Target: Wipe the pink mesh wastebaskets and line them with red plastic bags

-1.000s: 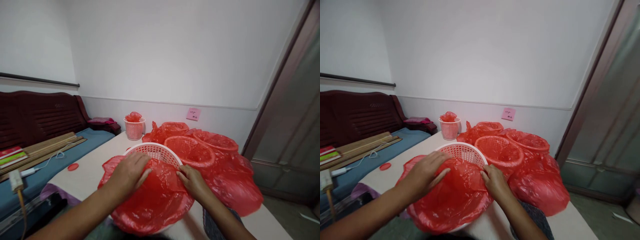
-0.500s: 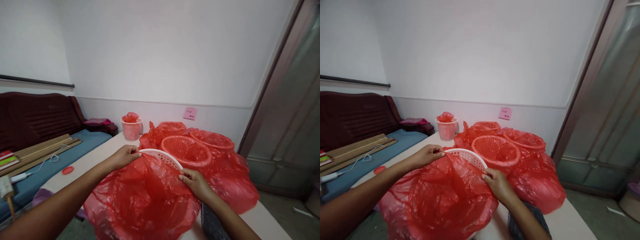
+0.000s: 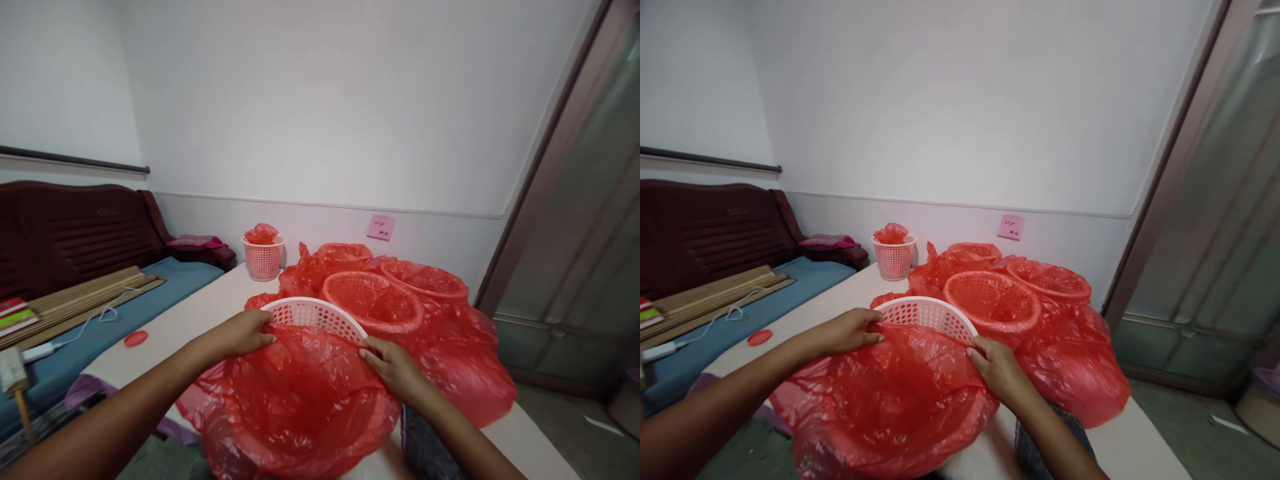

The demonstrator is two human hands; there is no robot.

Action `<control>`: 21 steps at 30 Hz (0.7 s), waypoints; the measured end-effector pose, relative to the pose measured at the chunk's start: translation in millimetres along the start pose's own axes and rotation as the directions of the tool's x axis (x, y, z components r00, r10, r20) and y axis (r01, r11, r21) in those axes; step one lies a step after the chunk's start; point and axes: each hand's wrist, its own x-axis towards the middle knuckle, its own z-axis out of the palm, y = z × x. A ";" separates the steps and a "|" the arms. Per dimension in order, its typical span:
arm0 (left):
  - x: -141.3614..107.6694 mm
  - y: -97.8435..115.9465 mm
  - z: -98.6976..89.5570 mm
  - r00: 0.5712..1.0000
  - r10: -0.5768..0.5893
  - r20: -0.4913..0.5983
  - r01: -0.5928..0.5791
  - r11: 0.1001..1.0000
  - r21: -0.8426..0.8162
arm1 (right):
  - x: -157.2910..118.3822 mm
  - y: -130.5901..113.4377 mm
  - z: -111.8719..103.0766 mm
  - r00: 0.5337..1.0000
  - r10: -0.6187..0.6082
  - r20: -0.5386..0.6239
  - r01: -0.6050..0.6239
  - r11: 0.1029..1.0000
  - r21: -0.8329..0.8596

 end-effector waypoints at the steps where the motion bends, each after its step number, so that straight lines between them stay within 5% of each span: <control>1: -1.7 2.2 2.4 0.999 -0.002 -0.044 0.003 1.000 0.021 | 1.5 -1.2 -0.8 1.000 0.001 0.001 -0.001 1.000 -0.024; 6: -7.2 11.2 15.7 0.968 -0.034 -0.248 0.060 0.993 0.098 | 10.2 -2.7 -3.4 0.999 0.016 -0.037 -0.022 0.987 -0.160; 10: -8.6 17.0 12.5 0.963 -0.040 -0.268 0.055 0.997 0.047 | 13.8 -7.0 -9.7 0.996 -0.011 -0.091 -0.010 0.972 -0.234; 15: -6.1 24.0 3.4 1.000 0.001 -0.031 -0.006 0.983 -0.181 | 20.2 -21.0 -16.1 0.973 -0.142 -0.181 0.106 0.975 -0.194; 21: 3.1 19.3 2.5 0.979 0.046 0.197 0.020 0.948 -0.319 | 33.4 -28.0 -11.3 0.982 -0.068 -0.175 0.070 0.997 0.009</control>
